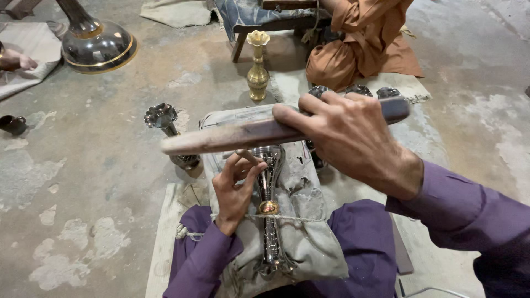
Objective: The person sits on the floor with an engraved metal vase resting on a cloth pad and decorates its surface by hand. They hold a small punch against the vase with one hand and strike it with a wooden mallet held in the other hand, repositioning the punch repeatedly to work different spots on the vase body.
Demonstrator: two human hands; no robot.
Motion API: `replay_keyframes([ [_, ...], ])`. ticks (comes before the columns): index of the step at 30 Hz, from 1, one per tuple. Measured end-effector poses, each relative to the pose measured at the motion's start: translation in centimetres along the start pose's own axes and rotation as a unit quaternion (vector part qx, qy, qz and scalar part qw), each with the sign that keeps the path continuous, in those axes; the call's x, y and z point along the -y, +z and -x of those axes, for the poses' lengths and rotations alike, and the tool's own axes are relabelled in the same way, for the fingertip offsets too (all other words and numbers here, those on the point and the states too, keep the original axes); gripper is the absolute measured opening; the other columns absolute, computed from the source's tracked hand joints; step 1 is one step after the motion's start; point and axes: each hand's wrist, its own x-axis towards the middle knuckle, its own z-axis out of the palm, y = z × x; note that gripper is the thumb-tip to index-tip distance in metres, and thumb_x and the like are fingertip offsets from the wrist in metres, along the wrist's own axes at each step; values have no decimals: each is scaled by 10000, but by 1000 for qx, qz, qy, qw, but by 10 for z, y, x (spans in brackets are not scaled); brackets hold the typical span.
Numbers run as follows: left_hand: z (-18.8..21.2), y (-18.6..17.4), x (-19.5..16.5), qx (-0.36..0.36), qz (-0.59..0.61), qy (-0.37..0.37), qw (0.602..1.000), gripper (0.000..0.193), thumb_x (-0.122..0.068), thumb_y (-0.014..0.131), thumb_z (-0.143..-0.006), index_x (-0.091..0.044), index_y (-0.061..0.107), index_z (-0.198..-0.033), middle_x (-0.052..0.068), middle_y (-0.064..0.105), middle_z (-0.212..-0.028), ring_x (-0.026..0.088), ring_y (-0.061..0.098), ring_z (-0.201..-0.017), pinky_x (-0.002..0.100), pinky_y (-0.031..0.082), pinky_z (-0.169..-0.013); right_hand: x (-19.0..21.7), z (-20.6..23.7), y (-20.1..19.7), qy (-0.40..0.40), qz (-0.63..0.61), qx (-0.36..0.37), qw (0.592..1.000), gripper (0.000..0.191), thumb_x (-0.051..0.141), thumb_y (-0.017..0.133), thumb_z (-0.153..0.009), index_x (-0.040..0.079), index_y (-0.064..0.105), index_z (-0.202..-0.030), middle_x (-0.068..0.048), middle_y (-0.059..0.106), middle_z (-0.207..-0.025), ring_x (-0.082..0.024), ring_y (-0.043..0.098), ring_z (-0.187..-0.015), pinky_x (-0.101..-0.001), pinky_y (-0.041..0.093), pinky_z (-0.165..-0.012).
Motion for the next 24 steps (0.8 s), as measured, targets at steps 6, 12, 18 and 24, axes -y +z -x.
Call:
replay_keyframes([
  [6, -10, -5, 0, 45, 2, 19, 999, 484, -32, 725, -968, -77, 531, -1409, 129, 785, -1076, 210, 796, -997, 305, 680, -799, -10, 20, 11, 59, 2, 34, 998, 349, 242, 668, -978, 224, 638, -1325, -23, 710, -832, -183, 668, -627, -336, 530, -445],
  [12, -30, -13, -13, 150, -21, 42, 988, 432, -56, 717, -948, -68, 629, -1371, 121, 788, -1080, 200, 796, -984, 325, 658, -831, -10, 50, 25, 156, -84, 47, 983, 356, 162, 710, -923, 206, 671, -1274, -46, 753, -921, -228, 725, -692, -407, 544, -542],
  [18, -49, -17, -31, 219, -87, 54, 970, 402, -168, 738, -933, -97, 675, -1324, 125, 781, -1043, 238, 797, -915, 362, 613, -758, -5, 88, 52, 235, -200, -14, 951, 554, 81, 695, -757, 156, 658, -1305, -100, 769, -1028, -287, 737, -774, -430, 572, -627],
  [24, -61, -18, -40, 293, -79, 56, 951, 383, -167, 724, -936, -135, 684, -1316, 106, 781, -1065, 261, 786, -916, 378, 613, -754, 9, 125, 93, 335, -397, -107, 848, 401, 146, 669, -881, 132, 582, -1273, -55, 676, -833, -228, 678, -660, -362, 530, -586],
])
